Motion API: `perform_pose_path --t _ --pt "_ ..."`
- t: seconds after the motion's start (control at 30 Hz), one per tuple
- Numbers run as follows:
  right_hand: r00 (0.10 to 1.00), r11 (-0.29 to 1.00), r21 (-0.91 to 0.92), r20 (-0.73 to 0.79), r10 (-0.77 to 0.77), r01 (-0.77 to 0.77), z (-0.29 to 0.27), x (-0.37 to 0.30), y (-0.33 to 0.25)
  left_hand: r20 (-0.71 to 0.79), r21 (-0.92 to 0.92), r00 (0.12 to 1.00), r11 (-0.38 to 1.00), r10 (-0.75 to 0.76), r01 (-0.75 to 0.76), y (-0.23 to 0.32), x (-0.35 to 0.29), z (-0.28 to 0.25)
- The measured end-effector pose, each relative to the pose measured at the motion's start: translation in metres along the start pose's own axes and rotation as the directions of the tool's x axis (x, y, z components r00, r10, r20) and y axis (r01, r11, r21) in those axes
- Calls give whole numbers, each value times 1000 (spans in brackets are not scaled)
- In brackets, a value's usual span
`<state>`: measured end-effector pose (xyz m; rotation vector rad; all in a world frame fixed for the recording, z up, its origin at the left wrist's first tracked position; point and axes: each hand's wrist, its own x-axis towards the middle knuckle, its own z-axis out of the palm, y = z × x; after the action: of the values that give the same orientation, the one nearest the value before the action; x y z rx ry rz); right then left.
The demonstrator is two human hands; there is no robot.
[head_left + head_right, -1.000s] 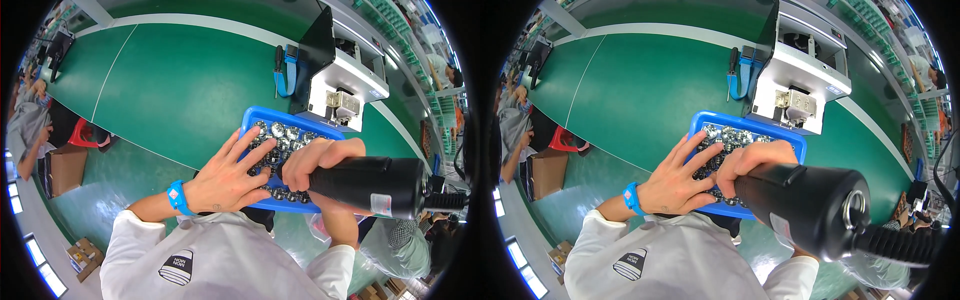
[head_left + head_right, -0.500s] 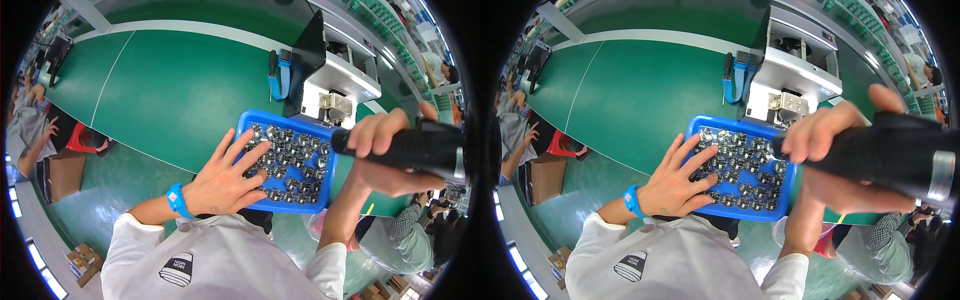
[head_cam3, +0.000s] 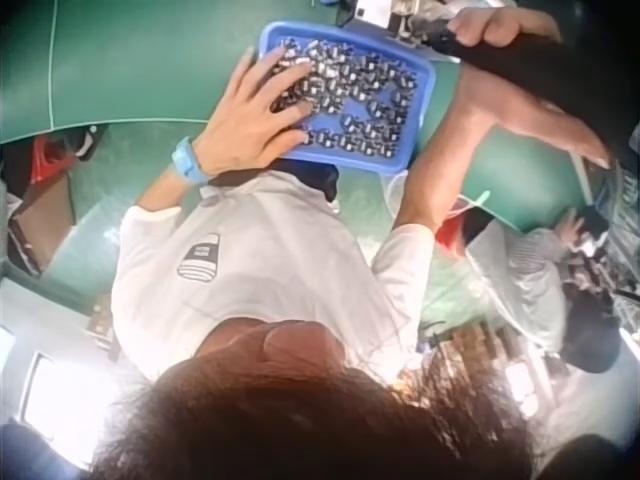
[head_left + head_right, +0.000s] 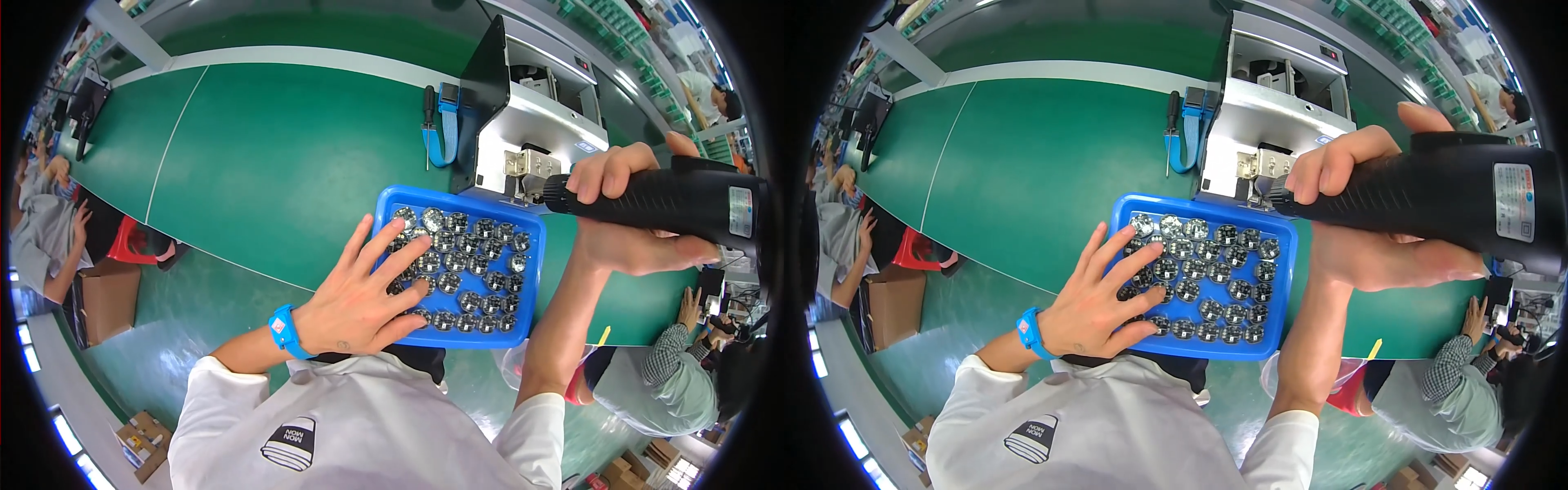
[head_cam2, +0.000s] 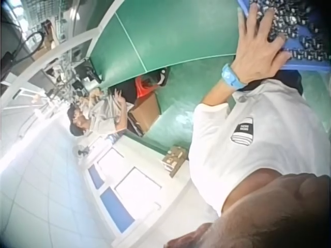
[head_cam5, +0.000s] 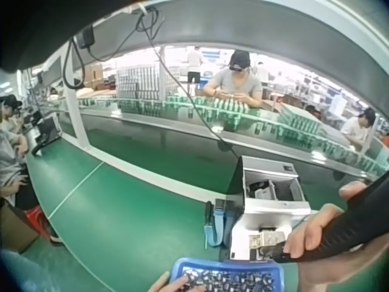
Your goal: The person fastens screws into electronic components with an electric screwdriver, securing the components in a blue tray.
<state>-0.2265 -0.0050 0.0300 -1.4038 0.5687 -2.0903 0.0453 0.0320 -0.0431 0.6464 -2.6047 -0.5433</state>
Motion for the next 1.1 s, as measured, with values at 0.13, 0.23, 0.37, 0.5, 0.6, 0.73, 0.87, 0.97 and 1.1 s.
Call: perform_pose_path --t 0.13,0.23,0.37,0.5,0.6,0.73,0.87,0.97,1.1 --pt "988 997 51 147 56 -65 -1 2 3 -2 4 1000 1000 -19 19 -2 -4 1" --pt "962 994 33 255 92 -104 -1 2 -7 -5 -22 1000 1000 -15 15 -2 -2 0" --pt "946 973 117 282 159 -198 11 -17 0 -15 -49 997 996 -73 72 -6 -7 1" --pt "892 870 270 310 328 -413 32 -41 -16 -27 -81 994 992 -104 102 -6 -7 -3" --pt "861 833 307 381 336 -461 45 -52 -10 -32 -128 993 986 -115 110 -8 -7 -3" --pt "838 822 275 395 377 -499 50 -62 -4 -30 -137 991 983 -130 125 -9 -7 -2" --pt "812 812 235 408 417 -534 54 -69 -5 -33 -134 991 983 -129 124 -9 -9 -1" --pt "793 806 202 419 443 -556 55 -71 -6 -43 -136 991 984 -124 117 -9 -8 -1" --pt "793 831 161 438 424 -533 59 -73 -5 -44 -133 992 984 -122 115 -10 -10 -1"
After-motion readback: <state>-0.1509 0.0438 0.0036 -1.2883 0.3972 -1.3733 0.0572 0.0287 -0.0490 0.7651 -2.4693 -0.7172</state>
